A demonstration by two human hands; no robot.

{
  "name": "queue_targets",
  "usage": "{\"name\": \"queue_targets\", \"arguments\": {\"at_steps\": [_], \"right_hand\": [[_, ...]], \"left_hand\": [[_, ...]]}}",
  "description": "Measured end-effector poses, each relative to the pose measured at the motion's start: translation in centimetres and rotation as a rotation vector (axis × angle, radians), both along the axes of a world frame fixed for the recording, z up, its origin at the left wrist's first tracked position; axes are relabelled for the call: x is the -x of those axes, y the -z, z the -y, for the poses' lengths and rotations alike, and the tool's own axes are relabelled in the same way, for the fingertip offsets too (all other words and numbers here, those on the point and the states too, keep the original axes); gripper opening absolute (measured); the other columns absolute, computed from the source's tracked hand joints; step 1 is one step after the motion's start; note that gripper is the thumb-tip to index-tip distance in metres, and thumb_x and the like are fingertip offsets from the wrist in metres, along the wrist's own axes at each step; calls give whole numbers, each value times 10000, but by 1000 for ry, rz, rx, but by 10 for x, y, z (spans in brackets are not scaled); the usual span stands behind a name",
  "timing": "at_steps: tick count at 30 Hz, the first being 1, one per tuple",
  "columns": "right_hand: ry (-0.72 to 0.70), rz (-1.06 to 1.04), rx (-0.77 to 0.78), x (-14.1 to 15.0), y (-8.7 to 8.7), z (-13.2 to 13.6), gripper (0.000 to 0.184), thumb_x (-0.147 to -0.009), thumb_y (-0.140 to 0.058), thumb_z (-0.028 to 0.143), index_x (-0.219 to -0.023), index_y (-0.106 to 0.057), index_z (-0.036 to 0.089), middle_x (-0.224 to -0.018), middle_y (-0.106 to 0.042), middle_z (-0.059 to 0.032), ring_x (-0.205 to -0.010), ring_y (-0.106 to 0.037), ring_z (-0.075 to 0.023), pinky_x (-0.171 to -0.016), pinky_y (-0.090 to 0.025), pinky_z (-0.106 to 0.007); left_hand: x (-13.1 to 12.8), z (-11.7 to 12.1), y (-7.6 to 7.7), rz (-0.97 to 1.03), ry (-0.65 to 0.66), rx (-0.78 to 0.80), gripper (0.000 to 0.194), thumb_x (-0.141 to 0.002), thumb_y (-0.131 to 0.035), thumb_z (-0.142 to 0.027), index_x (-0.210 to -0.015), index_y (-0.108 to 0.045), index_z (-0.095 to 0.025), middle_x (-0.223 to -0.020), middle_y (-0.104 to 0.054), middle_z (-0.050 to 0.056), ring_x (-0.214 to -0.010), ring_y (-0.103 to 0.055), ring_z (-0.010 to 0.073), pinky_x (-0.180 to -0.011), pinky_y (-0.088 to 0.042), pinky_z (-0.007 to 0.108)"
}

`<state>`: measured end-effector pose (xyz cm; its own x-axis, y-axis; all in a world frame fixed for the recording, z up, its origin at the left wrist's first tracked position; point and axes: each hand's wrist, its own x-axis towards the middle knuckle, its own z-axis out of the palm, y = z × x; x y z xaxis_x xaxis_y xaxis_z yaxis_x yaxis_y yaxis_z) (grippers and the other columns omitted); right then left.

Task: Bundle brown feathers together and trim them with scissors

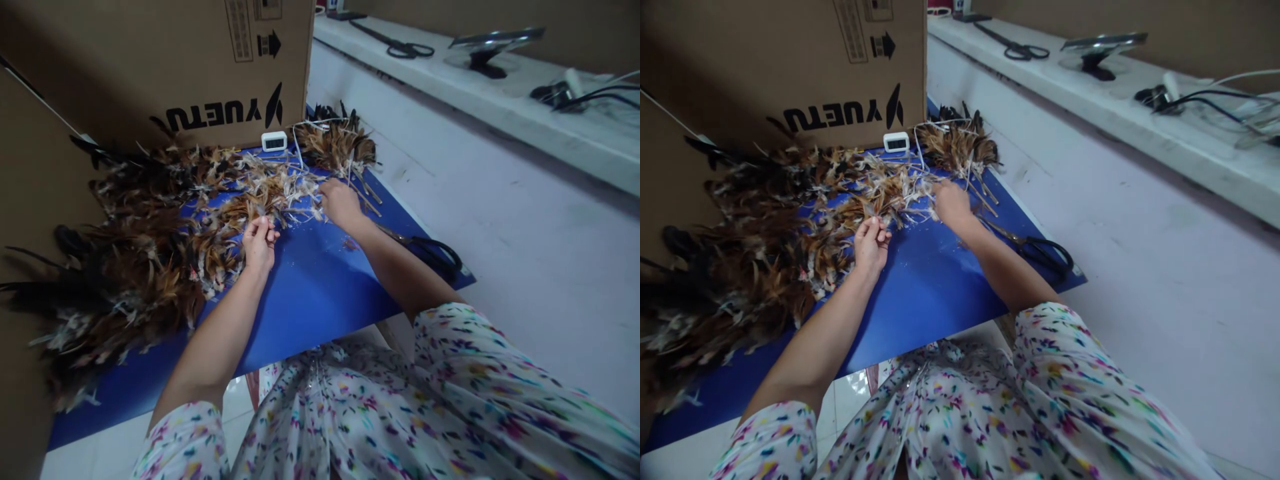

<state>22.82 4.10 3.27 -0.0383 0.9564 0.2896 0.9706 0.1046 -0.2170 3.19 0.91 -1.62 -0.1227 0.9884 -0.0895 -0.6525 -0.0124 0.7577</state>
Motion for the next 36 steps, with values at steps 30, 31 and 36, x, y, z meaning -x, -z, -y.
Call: {"name": "queue_targets", "arguments": {"at_steps": [30, 31, 36], "right_hand": [[-230, -1129, 603, -3, 30, 54, 240, -638, -743, 116, -854, -639, 112, -602, -690, -29, -505, -593, -98, -403, -373, -170], [-235, -1141, 603, -5, 31, 55, 267, -639, -746, 126, -881, -636, 111, -603, -691, -27, -508, -594, -99, -403, -373, -170], [-254, -1146, 612, -10, 38, 55, 334, -636, -774, 165, -929, -620, 119, -583, -672, 2, -417, -537, -77, -373, -369, -181]], "left_hand": [[-2, 2, 2, -34, 5, -21, 154, -781, -724, -224, -738, -598, -147, -572, -562, -58, -401, -404, 15, -503, -465, 178], [-2, 2, 3, -37, 5, -30, 145, -780, -724, -221, -742, -606, -145, -573, -563, -55, -402, -404, 16, -503, -466, 178], [-1, 3, 7, -68, 10, -72, 170, -763, -746, -252, -738, -619, -142, -586, -565, -46, -406, -405, 18, -498, -467, 179]]}}
